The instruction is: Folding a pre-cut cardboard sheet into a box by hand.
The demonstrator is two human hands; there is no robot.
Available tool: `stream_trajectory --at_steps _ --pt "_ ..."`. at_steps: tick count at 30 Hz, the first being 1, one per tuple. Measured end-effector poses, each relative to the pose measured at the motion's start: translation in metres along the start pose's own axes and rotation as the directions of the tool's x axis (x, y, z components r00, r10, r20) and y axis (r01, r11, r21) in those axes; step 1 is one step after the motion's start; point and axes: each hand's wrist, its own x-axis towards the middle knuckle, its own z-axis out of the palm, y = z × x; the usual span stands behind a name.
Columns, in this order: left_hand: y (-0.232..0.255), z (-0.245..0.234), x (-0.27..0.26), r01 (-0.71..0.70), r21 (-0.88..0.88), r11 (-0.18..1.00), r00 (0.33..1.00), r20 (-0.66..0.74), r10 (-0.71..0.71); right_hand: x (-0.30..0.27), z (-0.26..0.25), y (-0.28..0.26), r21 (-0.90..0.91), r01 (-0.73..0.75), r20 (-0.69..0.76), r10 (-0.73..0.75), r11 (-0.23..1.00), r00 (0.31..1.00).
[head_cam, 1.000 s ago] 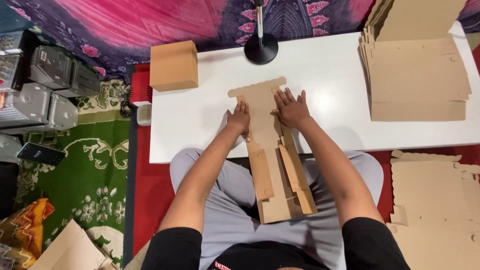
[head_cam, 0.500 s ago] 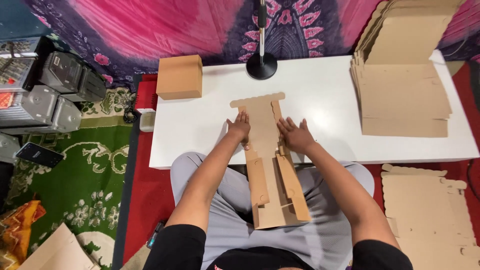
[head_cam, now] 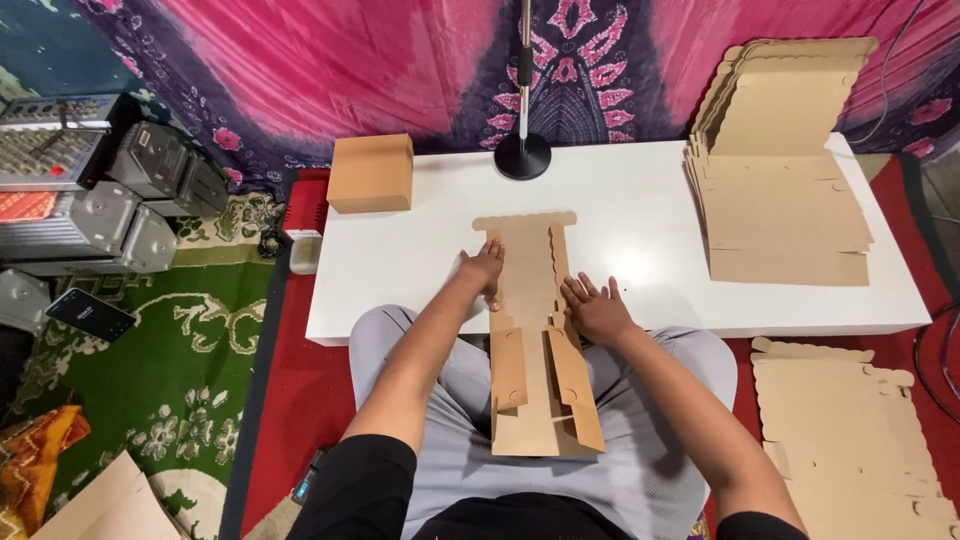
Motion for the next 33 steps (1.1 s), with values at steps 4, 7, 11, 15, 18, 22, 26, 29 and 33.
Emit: stream_trajectory --at_steps 4,7,11,15,18,22,26,29,33 --pt "-0.001 -0.001 0.002 -0.01 0.026 1.0 1.0 -0.002 0.01 0.02 -0.015 0.004 0.028 -0.04 0.022 0.04 0.999 0.999" --pt "0.001 0.001 0.002 -0.013 0.049 0.999 1.0 0.008 0.012 0.045 -0.012 0.013 0.041 -0.059 0.018 0.058 0.997 0.998" --pt "0.008 -0.006 -0.012 -0.012 0.053 0.999 1.0 0.023 0.011 0.082 -0.001 0.028 0.056 -0.095 0.026 0.094 0.994 0.995" --pt "0.01 -0.015 -0.019 -0.011 0.051 0.999 1.0 0.03 0.009 0.097 -0.02 0.033 0.061 -0.118 0.028 0.117 0.991 0.993" --pt "0.005 0.002 0.003 0.013 0.104 0.994 1.0 0.019 -0.015 0.099 -0.025 0.036 0.047 -0.112 0.031 0.111 0.993 0.993" --pt "0.013 -0.003 0.003 0.04 0.136 0.99 0.999 0.007 -0.041 0.085 -0.033 0.035 0.057 -0.109 0.04 0.106 0.992 0.994" --pt "0.012 0.009 0.018 0.066 0.151 0.986 0.997 0.019 -0.07 0.061 -0.028 0.035 0.04 -0.05 0.098 0.046 0.998 0.994" --pt "0.011 0.009 0.017 0.061 0.143 0.988 0.998 0.001 -0.062 0.044 -0.029 0.035 0.029 -0.034 0.133 0.03 0.999 0.991" --pt "0.007 0.007 0.014 0.042 0.102 0.994 0.999 -0.009 -0.041 0.032 -0.032 0.032 0.07 -0.034 0.148 0.023 0.997 0.989"
